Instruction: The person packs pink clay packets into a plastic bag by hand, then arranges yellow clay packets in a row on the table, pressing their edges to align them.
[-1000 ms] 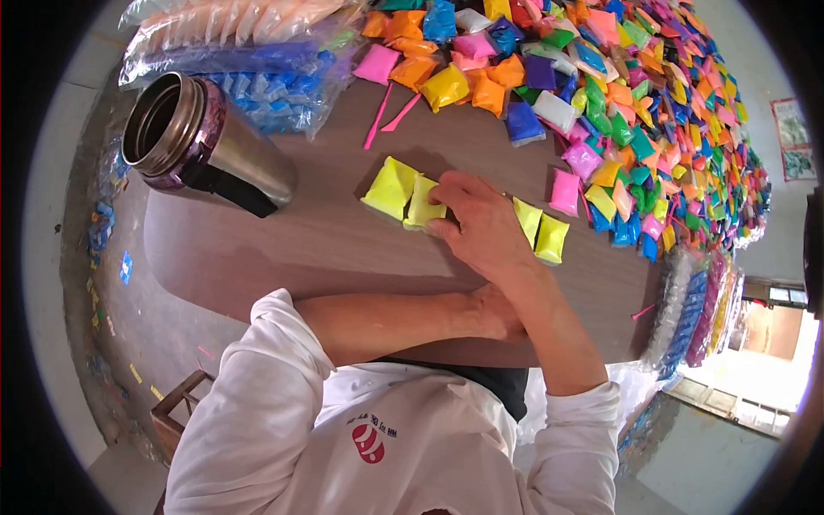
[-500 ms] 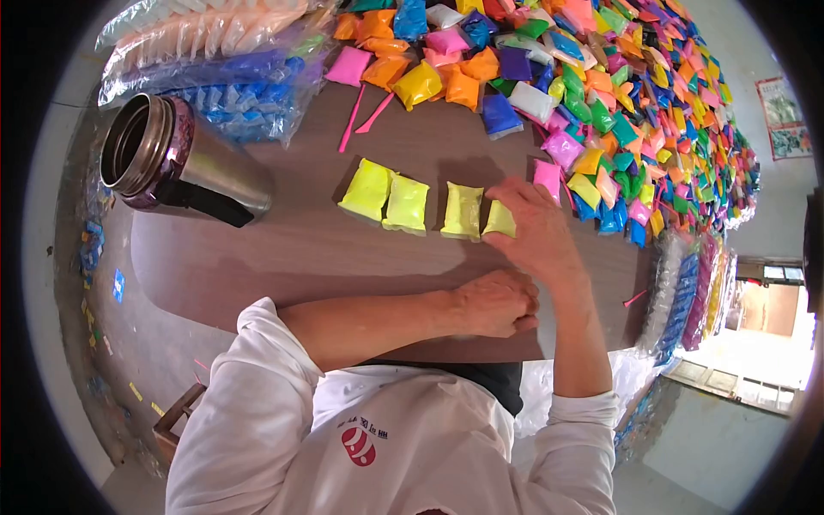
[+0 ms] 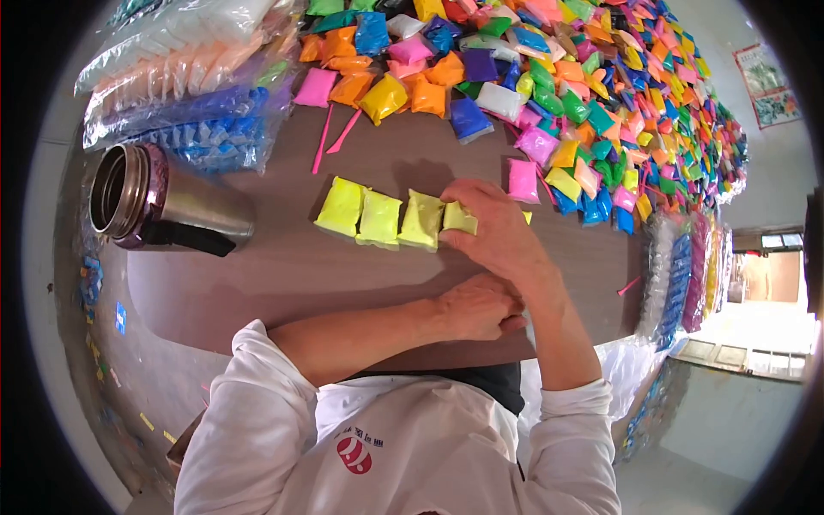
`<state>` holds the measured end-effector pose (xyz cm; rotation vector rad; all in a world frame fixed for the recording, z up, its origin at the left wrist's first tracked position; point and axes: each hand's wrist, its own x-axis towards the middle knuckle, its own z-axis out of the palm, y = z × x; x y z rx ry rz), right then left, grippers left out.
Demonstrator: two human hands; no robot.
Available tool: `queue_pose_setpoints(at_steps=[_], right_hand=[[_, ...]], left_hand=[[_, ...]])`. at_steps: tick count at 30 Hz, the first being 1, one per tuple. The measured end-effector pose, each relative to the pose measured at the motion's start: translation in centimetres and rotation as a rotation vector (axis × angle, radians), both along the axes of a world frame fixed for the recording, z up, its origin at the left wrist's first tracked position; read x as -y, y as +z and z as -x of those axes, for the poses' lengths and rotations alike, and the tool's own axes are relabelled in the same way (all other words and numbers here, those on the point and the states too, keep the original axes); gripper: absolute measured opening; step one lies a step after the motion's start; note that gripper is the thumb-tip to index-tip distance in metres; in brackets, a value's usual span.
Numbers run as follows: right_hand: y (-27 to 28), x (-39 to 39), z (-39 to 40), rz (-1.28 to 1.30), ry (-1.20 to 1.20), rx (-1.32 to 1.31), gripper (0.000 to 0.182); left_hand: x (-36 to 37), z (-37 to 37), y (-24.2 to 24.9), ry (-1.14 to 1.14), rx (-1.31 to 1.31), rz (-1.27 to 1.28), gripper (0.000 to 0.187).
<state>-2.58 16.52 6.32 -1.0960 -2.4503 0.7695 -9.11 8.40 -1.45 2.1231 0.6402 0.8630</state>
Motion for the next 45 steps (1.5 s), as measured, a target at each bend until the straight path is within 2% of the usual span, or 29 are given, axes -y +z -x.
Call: queue_pose_setpoints(at_steps=[1, 4, 5, 8, 12, 15, 18, 21, 24, 27, 30, 33, 36, 39, 42, 45], right_hand=[[0.2, -0.1, -0.3, 0.033, -0.011, -0.078, 0.040], [1.1, -0.6, -2.9, -0.102, -0.261, -0.181, 0.028], [1.4, -0.5, -4.0, -0.123, -0.385, -0.225, 0.016], [-0.2, -0.4, -8.9, -0.173, -0.593, -0.247, 0.010], [-1.1, 0.3, -13.0, -0.199, -0.713, -0.182, 0.007], [-1.6, -0.6, -14.7, -0.317, -0.767, -0.111, 0.011], [-1.3, -1.6, -14.5, -0.340, -0.696, -0.057, 0.018], [-1.4, -3.2, -13.1, -0.611, -0.514, 0.126, 0.024], [-2.4, -4.8, -12.1, -0.684, -0.500, 0.258, 0.028], [-3.1, -6.4, -12.6, -0.673, -0.518, 0.258, 0.028], [-3.4, -6.5, -13.5, -0.562, -0.660, -0.071, 0.021], [-0.2, -3.7, -13.9, 0.256, -0.828, -0.674, 0.022], [0.8, 0.1, -14.2, 0.452, -0.755, -0.809, 0.026], [0.6, 3.9, -13.7, 0.595, -0.765, -0.747, 0.027], [-0.9, 7.1, -13.6, 0.678, -0.643, -0.787, 0.027], [-1.4, 10.1, -12.9, 0.638, -0.633, -0.654, 0.029]], left_hand=[[0.1, 0.0, 0.2, 0.019, -0.005, 0.017, 0.022], [0.3, 0.4, 0.9, 0.039, -0.014, 0.035, 0.024], [0.2, 0.5, 1.1, 0.027, -0.016, 0.014, 0.025], [-0.2, 0.3, 0.9, 0.017, -0.038, -0.052, 0.026], [-0.3, 0.4, 1.3, 0.013, -0.066, -0.055, 0.025], [-0.2, 0.4, 1.4, 0.019, -0.034, -0.066, 0.025], [-0.3, 0.4, 1.8, 0.012, -0.042, -0.069, 0.025], [-0.3, 0.3, 1.5, 0.020, -0.030, -0.079, 0.025], [-0.4, 0.3, 1.4, 0.010, -0.083, -0.075, 0.027], [-0.3, 0.4, 1.6, 0.020, -0.078, -0.083, 0.031], [-0.5, 0.4, 1.3, 0.013, -0.058, -0.043, 0.035], [-0.6, 0.8, 2.0, 0.020, -0.032, 0.097, 0.042], [-0.9, 0.6, 1.6, 0.070, 0.070, 0.184, 0.046], [-1.1, 0.7, 1.9, 0.066, 0.140, 0.364, 0.049], [-1.3, 1.5, 3.5, 0.044, 0.085, 0.531, 0.052], [-1.5, 1.3, 3.2, 0.028, 0.088, 0.484, 0.052]])
